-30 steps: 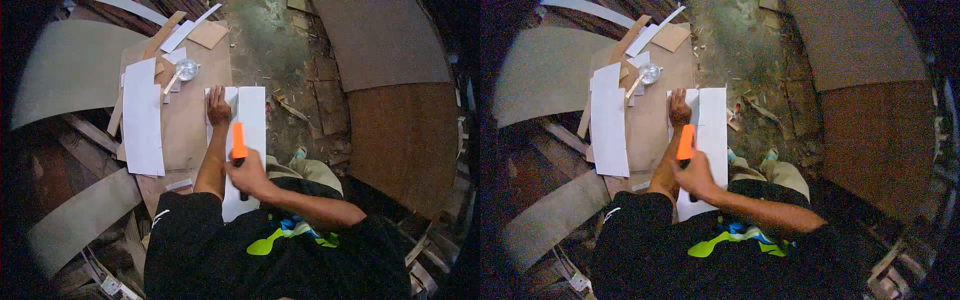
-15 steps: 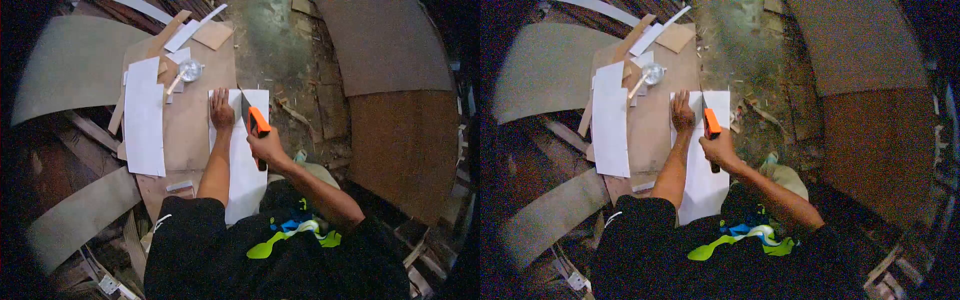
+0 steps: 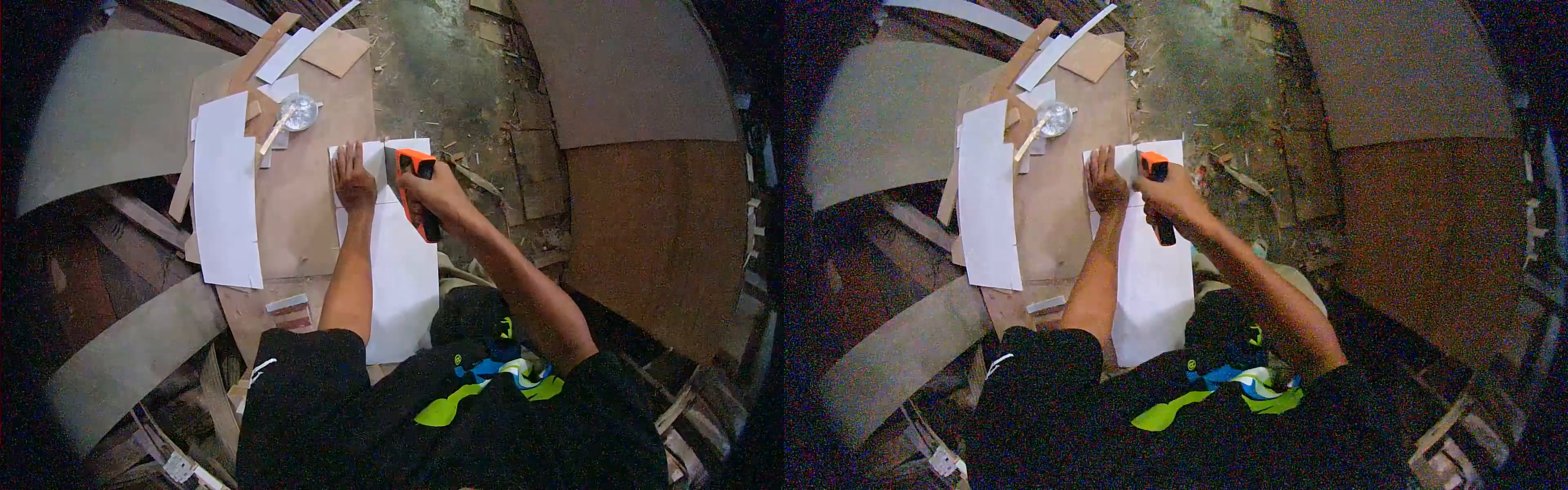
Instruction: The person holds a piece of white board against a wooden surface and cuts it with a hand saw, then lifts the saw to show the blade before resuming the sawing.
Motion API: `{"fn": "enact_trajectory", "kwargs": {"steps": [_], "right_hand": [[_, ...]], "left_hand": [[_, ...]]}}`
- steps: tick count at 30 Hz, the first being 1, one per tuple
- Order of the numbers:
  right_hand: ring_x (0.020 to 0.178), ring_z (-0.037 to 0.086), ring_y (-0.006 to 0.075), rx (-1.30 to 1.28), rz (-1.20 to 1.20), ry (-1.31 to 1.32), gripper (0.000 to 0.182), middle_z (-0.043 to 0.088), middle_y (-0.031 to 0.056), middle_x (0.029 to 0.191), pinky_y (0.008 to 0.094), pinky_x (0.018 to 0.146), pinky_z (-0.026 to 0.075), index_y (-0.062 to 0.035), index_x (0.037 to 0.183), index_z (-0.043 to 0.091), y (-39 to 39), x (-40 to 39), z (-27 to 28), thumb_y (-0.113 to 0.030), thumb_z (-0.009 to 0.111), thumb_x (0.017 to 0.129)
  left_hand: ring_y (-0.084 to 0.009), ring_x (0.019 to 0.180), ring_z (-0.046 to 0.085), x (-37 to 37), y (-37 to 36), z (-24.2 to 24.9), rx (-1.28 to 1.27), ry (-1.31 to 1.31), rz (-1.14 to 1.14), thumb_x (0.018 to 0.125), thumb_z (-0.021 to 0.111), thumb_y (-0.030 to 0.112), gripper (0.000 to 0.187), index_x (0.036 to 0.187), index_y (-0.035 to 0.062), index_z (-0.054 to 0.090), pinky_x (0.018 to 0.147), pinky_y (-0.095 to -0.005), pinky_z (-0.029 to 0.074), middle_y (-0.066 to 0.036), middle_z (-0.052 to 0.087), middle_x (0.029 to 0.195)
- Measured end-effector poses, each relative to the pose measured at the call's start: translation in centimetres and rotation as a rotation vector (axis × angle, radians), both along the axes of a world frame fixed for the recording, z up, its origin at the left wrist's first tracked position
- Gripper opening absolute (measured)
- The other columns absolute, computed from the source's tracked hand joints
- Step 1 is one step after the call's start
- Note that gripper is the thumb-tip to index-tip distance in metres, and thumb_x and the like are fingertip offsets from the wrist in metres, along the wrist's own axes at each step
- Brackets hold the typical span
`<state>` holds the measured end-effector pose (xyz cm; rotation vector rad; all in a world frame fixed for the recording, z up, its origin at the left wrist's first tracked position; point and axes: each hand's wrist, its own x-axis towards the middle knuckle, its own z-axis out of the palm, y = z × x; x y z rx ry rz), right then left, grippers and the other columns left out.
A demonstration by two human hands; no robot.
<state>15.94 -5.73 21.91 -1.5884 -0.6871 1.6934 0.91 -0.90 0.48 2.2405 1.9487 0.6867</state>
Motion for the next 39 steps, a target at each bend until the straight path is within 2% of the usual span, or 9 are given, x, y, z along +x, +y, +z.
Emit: {"fn": "enact_trajectory", "kwargs": {"steps": [3,8,13,16,22,25,28,32,39], "right_hand": [[0.043,0.047,0.0102,0.04,-0.052,-0.099,0.016,0.05,0.0011,0.058,0.0285,0.041,0.04,-0.0041,0.081,0.052,-0.9,-0.8,0.5,-0.014,0.063,0.085],[0.044,0.049,0.0136,0.102,0.003,-0.248,0.015,0.052,0.0031,0.062,0.0304,0.038,0.041,-0.0044,0.091,0.05,-2.1,-2.3,-3.4,-0.009,0.059,0.08],[0.043,0.047,0.0136,0.021,-0.055,-0.034,0.015,0.048,0.0023,0.059,0.0305,0.037,0.039,-0.0048,0.09,0.048,-1.2,-1.9,2.2,-0.009,0.059,0.081],[0.042,0.046,0.013,-0.008,0.008,-0.059,0.014,0.047,0.0021,0.058,0.0305,0.037,0.039,-0.0056,0.088,0.046,-1.2,-1.8,7.2,-0.008,0.058,0.082],[0.042,0.048,0.0134,-0.053,-0.102,-0.145,0.009,0.049,0.0019,0.058,0.0311,0.039,0.039,-0.004,0.082,0.048,-5.7,-1.6,9.2,-0.006,0.057,0.081],[0.047,0.051,0.0157,0.049,-0.068,-0.218,0.009,0.05,0.003,0.058,0.0336,0.044,0.041,-0.0019,0.083,0.05,-6.1,-2.1,7.2,-0.005,0.058,0.079],[0.055,0.052,0.0194,0.083,-0.003,-0.472,0.012,0.052,0.0067,0.061,0.037,0.052,0.043,-0.0001,0.082,0.052,-4.8,-2.3,-1.9,-0.007,0.06,0.076],[0.055,0.052,0.0199,0.146,-0.077,-0.334,0.014,0.054,0.0105,0.061,0.0372,0.053,0.045,-0.0001,0.081,0.052,-3.1,-3.8,-4.6,-0.009,0.061,0.076],[0.045,0.048,0.0107,0.049,-0.063,-0.143,0.008,0.049,0.001,0.058,0.0291,0.041,0.039,-0.003,0.083,0.051,-2.8,-3.5,2.9,-0.006,0.057,0.079]], "left_hand": [[-0.026,0.136,0.038,0.2,-0.1,0.1,0.011,0.001,0.01,0.08,0.046,0.004,0.054,0.133,0.0086,0.052,0.115,-0.0436,0.024,-0.008,0.048,0.142],[-0.0277,0.134,0.04,0.1,-0.1,-0.4,0.05,-0.032,0.006,0.079,0.047,0.003,0.052,0.131,0.0075,0.054,0.115,-0.0437,0.025,-0.009,0.05,0.14],[-0.0294,0.134,0.04,0.2,0.9,0.1,0.066,-0.022,0.002,0.079,0.047,0.004,0.052,0.13,0.0064,0.054,0.115,-0.0446,0.025,-0.01,0.05,0.138],[-0.03,0.134,0.04,-0.1,0.1,-0.2,0.049,-0.01,0.002,0.078,0.047,0.004,0.053,0.131,0.0062,0.054,0.115,-0.0452,0.024,-0.01,0.05,0.139],[-0.0307,0.135,0.038,0.1,0.3,0.3,0.035,-0.029,-0.01,0.079,0.047,0.004,0.053,0.132,0.006,0.053,0.116,-0.0459,0.022,-0.012,0.048,0.14],[-0.0309,0.135,0.038,-0.1,0.1,-0.3,0.034,-0.02,-0.013,0.08,0.046,0.004,0.053,0.132,0.0062,0.053,0.116,-0.0458,0.022,-0.012,0.049,0.139],[-0.031,0.135,0.039,0.0,-0.1,-0.5,0.037,0.006,-0.016,0.081,0.046,0.004,0.052,0.132,0.0067,0.054,0.116,-0.0458,0.023,-0.012,0.05,0.139],[-0.0312,0.134,0.04,0.3,1.2,0.2,0.076,-0.005,0.014,0.082,0.044,0.004,0.051,0.131,0.0077,0.055,0.115,-0.0462,0.024,-0.011,0.051,0.137],[-0.031,0.133,0.041,0.2,0.0,0.4,0.063,0.004,0.022,0.083,0.044,0.004,0.05,0.131,0.0089,0.055,0.114,-0.0464,0.026,-0.01,0.052,0.137]]}}
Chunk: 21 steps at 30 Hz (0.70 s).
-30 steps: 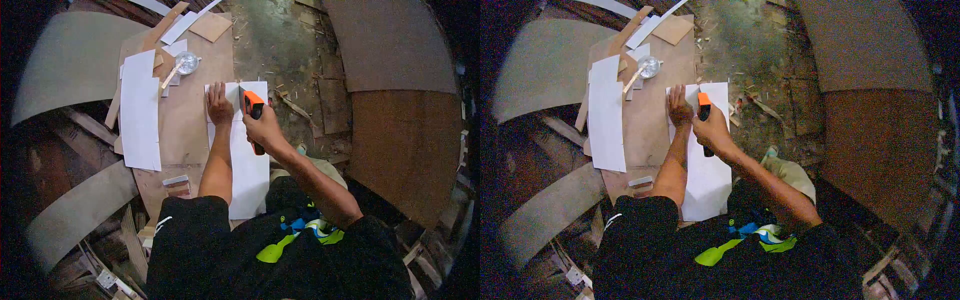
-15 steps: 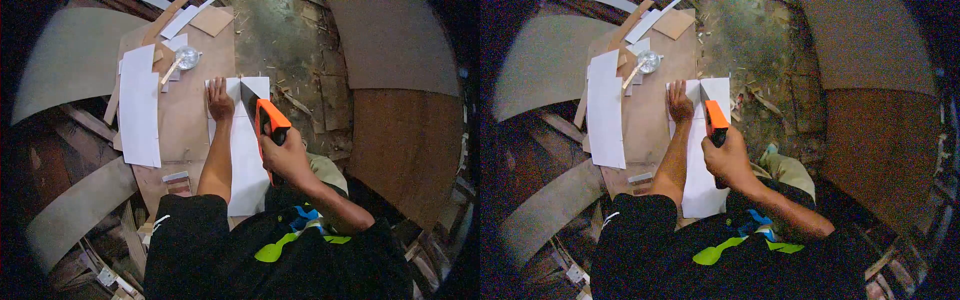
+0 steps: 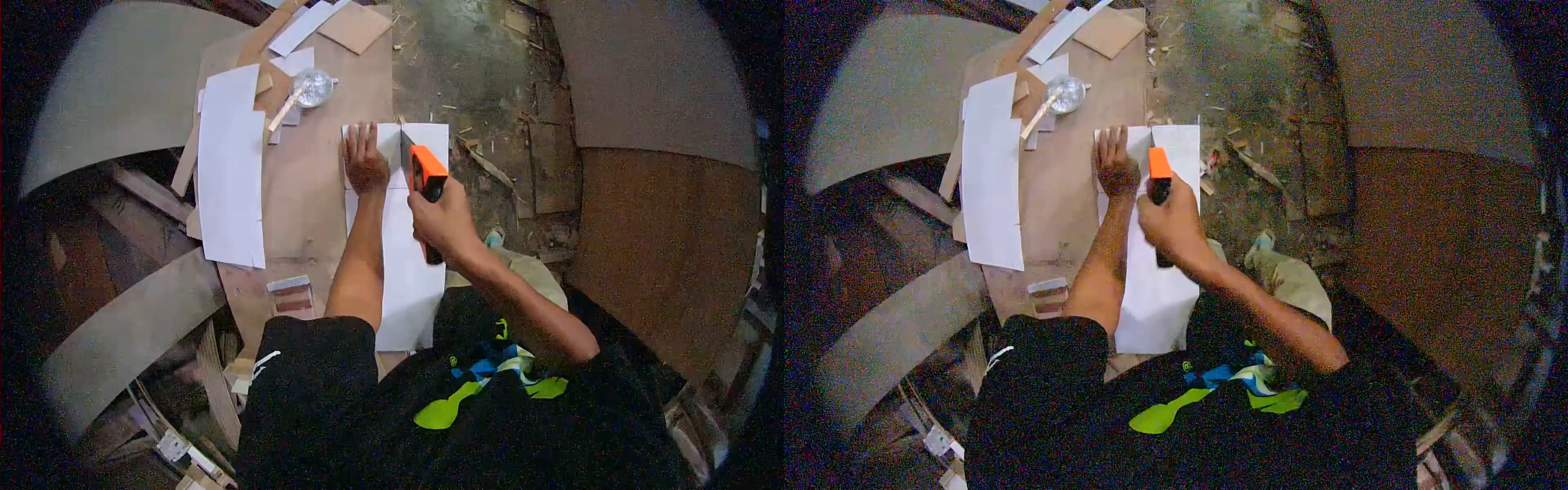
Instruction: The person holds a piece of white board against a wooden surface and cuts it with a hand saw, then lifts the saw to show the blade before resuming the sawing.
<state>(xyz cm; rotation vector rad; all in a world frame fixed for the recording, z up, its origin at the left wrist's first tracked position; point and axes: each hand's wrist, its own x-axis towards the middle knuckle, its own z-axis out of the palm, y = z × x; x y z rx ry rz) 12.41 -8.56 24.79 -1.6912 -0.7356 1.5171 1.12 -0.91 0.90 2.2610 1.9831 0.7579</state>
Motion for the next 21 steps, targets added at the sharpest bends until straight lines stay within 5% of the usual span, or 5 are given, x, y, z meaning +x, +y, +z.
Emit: {"fn": "enact_trajectory", "kwargs": {"steps": [2,8,14,17,21], "right_hand": [[0.047,0.047,0.0104,-0.023,0.032,0.11,0.008,0.048,-0.0001,0.058,0.0299,0.042,0.038,-0.0032,0.085,0.053,-0.6,0.0,5.2,-0.006,0.057,0.079],[0.053,0.047,0.0103,-0.063,-0.007,-0.154,0.009,0.048,0.0007,0.06,0.0307,0.049,0.04,-0.0013,0.084,0.054,-5.4,2.1,5.3,-0.005,0.058,0.077],[0.062,0.048,0.014,-0.004,0.005,-0.203,0.012,0.049,0.0056,0.064,0.033,0.058,0.043,0.0007,0.084,0.053,-2.8,0.4,-7.6,-0.005,0.059,0.075],[0.063,0.05,0.0162,0.064,-0.041,-0.202,0.013,0.051,0.0064,0.064,0.0329,0.059,0.044,0.0007,0.084,0.052,-1.0,-0.7,-9.0,-0.005,0.059,0.075],[0.046,0.048,0.0143,-0.088,-0.032,-0.045,0.011,0.052,0.0053,0.063,0.031,0.043,0.041,-0.0027,0.084,0.048,0.1,-0.1,-4.8,-0.006,0.058,0.08]], "left_hand": [[-0.031,0.133,0.041,-0.2,-0.6,-0.3,-0.016,-0.002,-0.007,0.082,0.045,0.005,0.05,0.131,0.0089,0.055,0.114,-0.0462,0.025,-0.01,0.052,0.137],[-0.0314,0.134,0.039,0.0,0.3,-1.1,0.007,0.003,-0.018,0.081,0.045,0.006,0.051,0.131,0.0076,0.055,0.116,-0.047,0.022,-0.011,0.05,0.139],[-0.0318,0.134,0.04,0.1,0.2,-0.5,0.014,-0.038,-0.022,0.081,0.043,0.004,0.05,0.129,0.0072,0.056,0.116,-0.0475,0.022,-0.011,0.051,0.138],[-0.0321,0.134,0.04,-0.4,-0.3,-0.6,-0.001,-0.036,-0.027,0.081,0.044,0.004,0.051,0.13,0.0072,0.056,0.115,-0.0478,0.023,-0.011,0.051,0.138],[-0.032,0.134,0.039,-0.4,0.1,-0.3,0.011,-0.037,-0.03,0.08,0.046,0.004,0.052,0.131,0.0079,0.055,0.115,-0.0482,0.023,-0.012,0.051,0.138]]}}
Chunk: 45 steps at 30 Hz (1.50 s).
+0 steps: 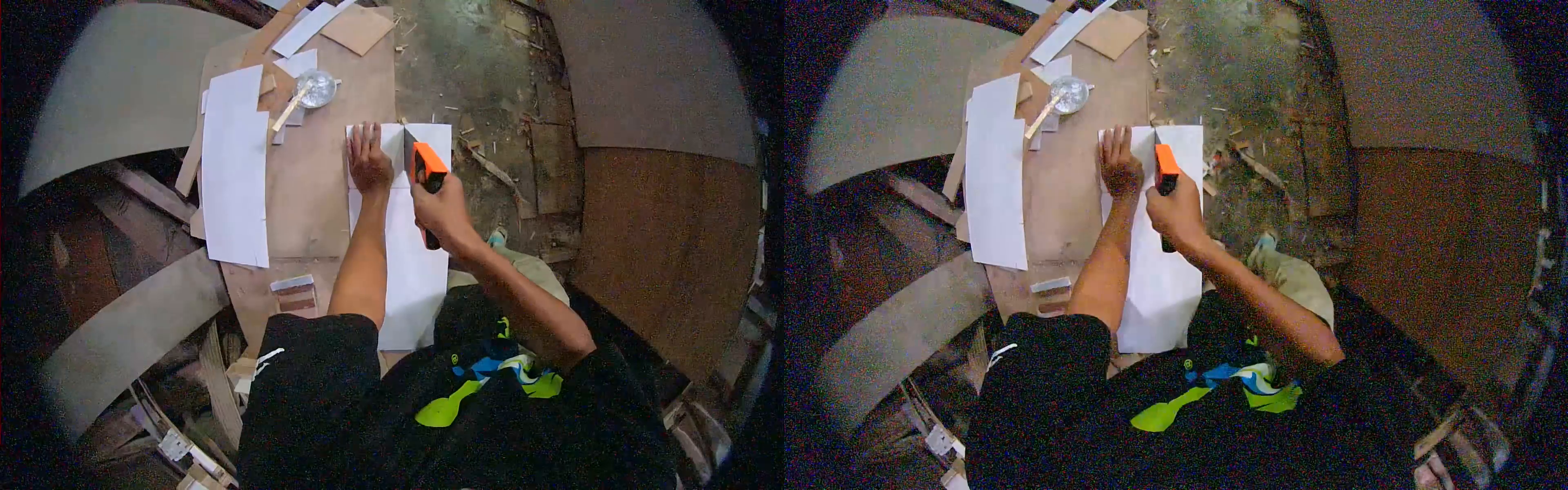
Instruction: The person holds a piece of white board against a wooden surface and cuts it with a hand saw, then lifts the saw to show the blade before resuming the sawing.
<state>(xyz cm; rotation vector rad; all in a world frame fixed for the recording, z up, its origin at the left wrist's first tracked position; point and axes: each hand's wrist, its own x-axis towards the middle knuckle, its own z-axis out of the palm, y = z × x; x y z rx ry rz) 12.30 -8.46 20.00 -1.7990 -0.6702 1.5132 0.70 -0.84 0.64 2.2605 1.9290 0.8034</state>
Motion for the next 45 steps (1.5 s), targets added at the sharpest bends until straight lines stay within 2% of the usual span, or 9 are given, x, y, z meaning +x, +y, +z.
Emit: {"fn": "enact_trajectory", "kwargs": {"steps": [7,9,12,17,26,30,35,38,45], "right_hand": [[0.041,0.046,0.0105,-0.045,0.051,0.065,0.014,0.044,-0.0018,0.055,0.0283,0.036,0.037,-0.0051,0.084,0.044,-3.2,1.6,12.7,-0.008,0.058,0.082],[0.056,0.047,0.0095,0.012,0.026,0.033,0.012,0.047,-0.0003,0.063,0.0271,0.05,0.04,-0.003,0.086,0.048,-5.8,1.7,13.8,-0.004,0.059,0.08],[0.068,0.049,0.0117,0.049,0.045,-0.032,0.014,0.051,0.0027,0.071,0.0301,0.062,0.042,0.0004,0.088,0.054,-7.3,1.1,9.6,-0.003,0.061,0.076],[0.051,0.047,0.0134,0.205,-0.005,-0.13,0.013,0.051,0.0037,0.061,0.0323,0.047,0.04,-0.0005,0.082,0.05,-2.3,-0.5,-4.8,-0.008,0.059,0.077],[0.042,0.046,0.0112,0.088,0.079,0.193,0.011,0.048,0.0008,0.059,0.0289,0.037,0.039,-0.0048,0.087,0.048,-0.3,0.1,7.4,-0.008,0.057,0.083],[0.042,0.047,0.0113,-0.069,0.034,0.073,0.014,0.05,0.0018,0.061,0.0303,0.037,0.039,-0.004,0.092,0.049,-4.7,1.8,11.1,-0.006,0.058,0.082],[0.07,0.053,0.0112,0.147,0.022,-0.164,0.011,0.054,0.0019,0.07,0.0295,0.062,0.045,0.0,0.086,0.053,-7.0,0.7,8.6,-0.005,0.059,0.078],[0.062,0.046,0.0127,0.121,0.051,-0.106,0.013,0.051,0.0036,0.066,0.0327,0.057,0.043,-0.0005,0.084,0.052,-4.5,0.2,-2.1,-0.007,0.059,0.075],[0.044,0.049,0.014,0.024,-0.01,0.005,0.015,0.052,0.0041,0.06,0.0306,0.039,0.041,-0.0031,0.086,0.048,-0.5,-0.2,1.6,-0.01,0.06,0.081]], "left_hand": [[-0.03,0.137,0.036,-0.2,-0.3,-1.3,-0.023,0.009,-0.003,0.081,0.047,0.007,0.052,0.132,0.0091,0.054,0.115,-0.0488,0.021,-0.011,0.048,0.141],[-0.0298,0.137,0.036,0.0,0.0,-1.6,-0.018,0.001,0.006,0.08,0.046,0.006,0.054,0.133,0.0093,0.054,0.115,-0.0487,0.021,-0.01,0.047,0.142],[-0.03,0.136,0.037,0.1,0.0,-1.6,-0.016,-0.003,0.016,0.079,0.045,0.006,0.055,0.133,0.0091,0.054,0.115,-0.0482,0.02,-0.01,0.047,0.142],[-0.0301,0.135,0.038,0.2,-0.3,-0.5,-0.013,0.013,0.014,0.082,0.046,0.007,0.051,0.131,0.0079,0.055,0.116,-0.0471,0.02,-0.011,0.048,0.141],[-0.0315,0.134,0.04,-0.2,-1.1,-1.6,-0.011,0.007,0.003,0.08,0.047,0.007,0.052,0.131,0.009,0.056,0.115,-0.0497,0.021,-0.012,0.051,0.138],[-0.032,0.134,0.039,-0.4,-0.6,-1.3,0.008,-0.022,-0.016,0.081,0.044,0.008,0.052,0.132,0.0091,0.055,0.115,-0.0498,0.02,-0.012,0.05,0.139],[-0.0297,0.138,0.034,-0.1,0.1,-2.3,-0.026,0.023,0.005,0.074,0.046,0.005,0.062,0.136,0.0095,0.051,0.116,-0.0474,0.019,-0.008,0.047,0.142],[-0.0316,0.135,0.038,0.1,0.0,-1.2,-0.008,0.001,0.001,0.082,0.044,0.008,0.051,0.131,0.0085,0.055,0.115,-0.0494,0.021,-0.012,0.05,0.139],[-0.0299,0.136,0.037,-0.3,-0.1,-1.2,0.0,-0.001,-0.001,0.08,0.044,0.008,0.052,0.13,0.0075,0.056,0.115,-0.0489,0.021,-0.012,0.05,0.139]]}}
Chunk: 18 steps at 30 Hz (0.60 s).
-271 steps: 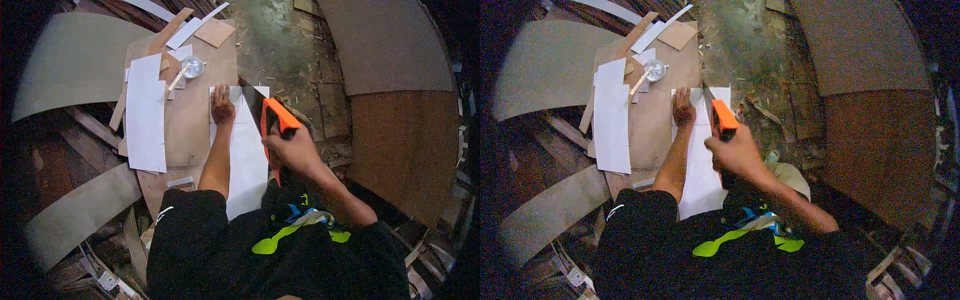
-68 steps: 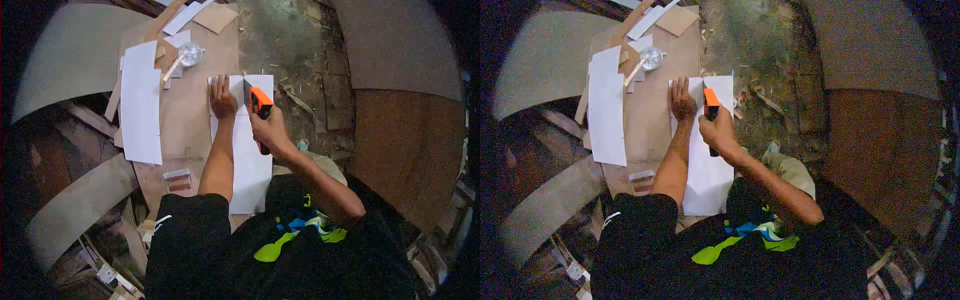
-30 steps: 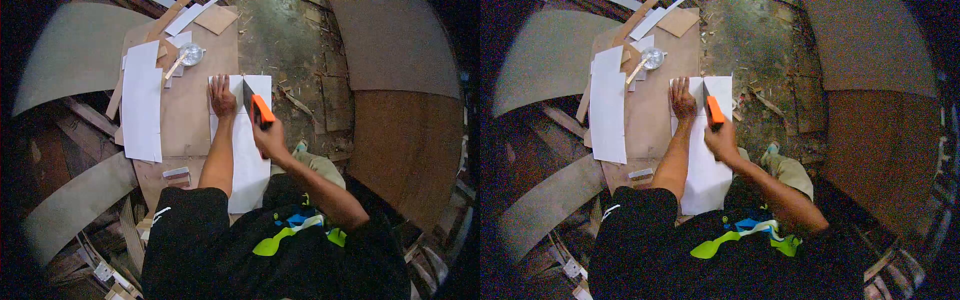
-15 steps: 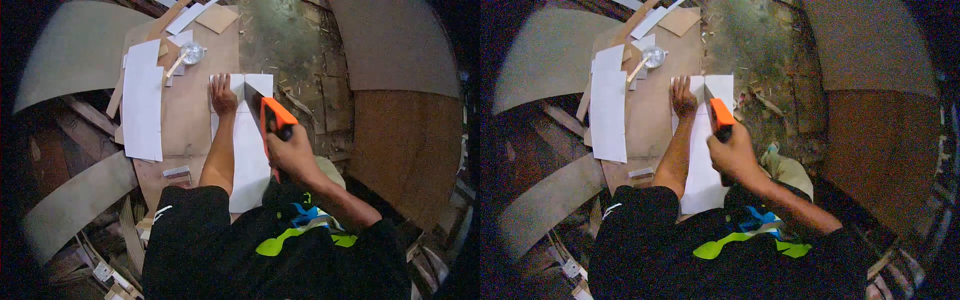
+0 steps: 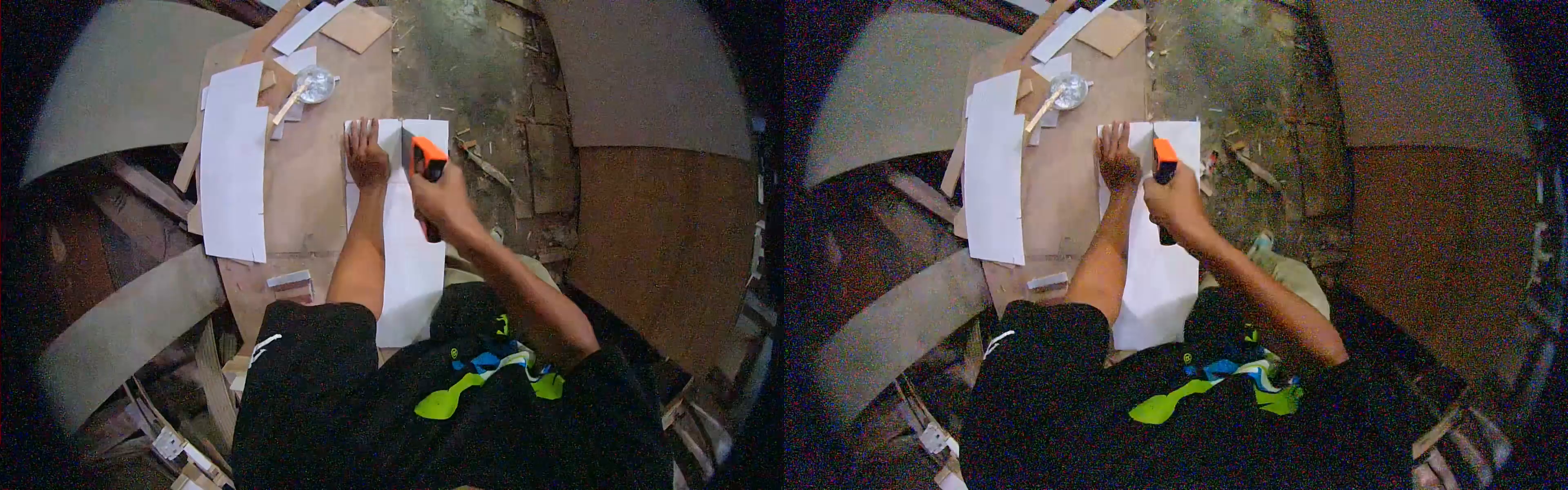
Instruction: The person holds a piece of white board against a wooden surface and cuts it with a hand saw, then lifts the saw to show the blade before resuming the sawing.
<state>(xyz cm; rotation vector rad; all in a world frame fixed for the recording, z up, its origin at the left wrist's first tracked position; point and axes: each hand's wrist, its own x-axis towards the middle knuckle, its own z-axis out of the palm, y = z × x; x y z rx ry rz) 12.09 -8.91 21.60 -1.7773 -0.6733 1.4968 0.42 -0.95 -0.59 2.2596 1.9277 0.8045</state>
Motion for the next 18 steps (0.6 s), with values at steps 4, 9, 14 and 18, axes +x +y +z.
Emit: {"fn": "enact_trajectory", "kwargs": {"steps": [4,9,14,18], "right_hand": [[0.043,0.05,0.0136,-0.059,0.067,0.044,0.013,0.052,0.0034,0.06,0.0308,0.038,0.041,-0.0021,0.087,0.049,-1.0,1.8,8.9,-0.008,0.059,0.082],[0.046,0.051,0.0116,-0.037,-0.038,0.038,0.012,0.051,0.0017,0.059,0.0288,0.041,0.041,-0.0054,0.089,0.05,-5.6,2.6,7.7,-0.004,0.059,0.081],[0.056,0.05,0.0146,0.07,0.065,-0.217,0.012,0.05,0.0037,0.062,0.0335,0.053,0.043,-0.0001,0.084,0.053,-4.1,0.1,-3.5,-0.006,0.06,0.076],[0.054,0.054,0.0161,0.205,0.013,-0.18,0.013,0.051,0.005,0.06,0.0331,0.05,0.043,-0.0003,0.081,0.05,-1.4,-1.9,-7.2,-0.007,0.06,0.077]], "left_hand": [[-0.0314,0.134,0.039,0.2,-0.4,-0.1,0.018,0.0,-0.005,0.08,0.044,0.007,0.051,0.13,0.0067,0.056,0.115,-0.0493,0.022,-0.014,0.05,0.138],[-0.032,0.135,0.038,0.3,0.2,-0.3,0.008,0.006,-0.002,0.081,0.043,0.006,0.051,0.131,0.0063,0.055,0.115,-0.0486,0.022,-0.013,0.05,0.139],[-0.0318,0.135,0.038,0.1,-0.6,0.1,-0.04,0.011,-0.01,0.082,0.044,0.006,0.05,0.13,0.0069,0.055,0.115,-0.0471,0.022,-0.013,0.049,0.14],[-0.0317,0.135,0.038,0.1,0.1,-0.1,-0.01,-0.031,-0.003,0.081,0.044,0.006,0.05,0.13,0.0074,0.056,0.115,-0.0471,0.022,-0.012,0.049,0.14]]}}
